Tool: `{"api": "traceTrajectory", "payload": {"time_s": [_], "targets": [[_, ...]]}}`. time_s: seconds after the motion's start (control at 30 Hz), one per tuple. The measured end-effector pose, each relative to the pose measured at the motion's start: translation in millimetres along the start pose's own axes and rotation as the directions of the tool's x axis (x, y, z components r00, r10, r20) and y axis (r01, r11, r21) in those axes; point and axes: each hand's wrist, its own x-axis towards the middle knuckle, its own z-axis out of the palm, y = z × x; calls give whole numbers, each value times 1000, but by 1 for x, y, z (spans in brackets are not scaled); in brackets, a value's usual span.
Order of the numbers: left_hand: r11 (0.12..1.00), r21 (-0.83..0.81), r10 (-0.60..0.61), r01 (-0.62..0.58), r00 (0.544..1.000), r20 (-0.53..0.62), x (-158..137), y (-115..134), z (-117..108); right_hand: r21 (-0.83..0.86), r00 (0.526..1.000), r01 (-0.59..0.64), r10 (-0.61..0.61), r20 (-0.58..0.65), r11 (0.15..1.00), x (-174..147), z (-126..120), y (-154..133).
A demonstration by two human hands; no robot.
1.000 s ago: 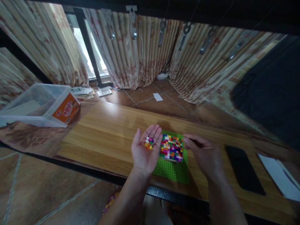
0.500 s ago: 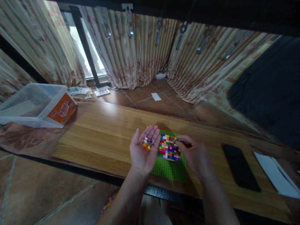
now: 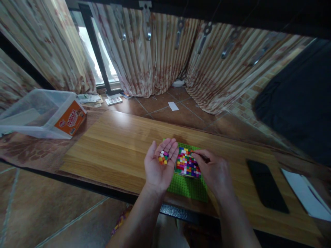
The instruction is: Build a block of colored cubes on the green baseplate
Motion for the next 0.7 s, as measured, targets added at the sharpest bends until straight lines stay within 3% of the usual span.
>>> {"api": "traceTrajectory", "payload": {"time_s": [0.27,0.5,0.6,0.7], "targets": [[1000,-3,2,-2,1000,-9,1,0,-1,72,990,-85,93,-103,994,4,-5,11],[1000,8,1,-1,1000,11,1,-1,-1,161,995,-93,84,59,983,8,9,26],[1000,11,1,-2,1000,18,1,-1,-2,320,969,-233,193,152,918,9,15,28],[1000,14,1,-1,1000,9,0,-1,-1,505,930,-367,302,210,781,9,20,28]]}}
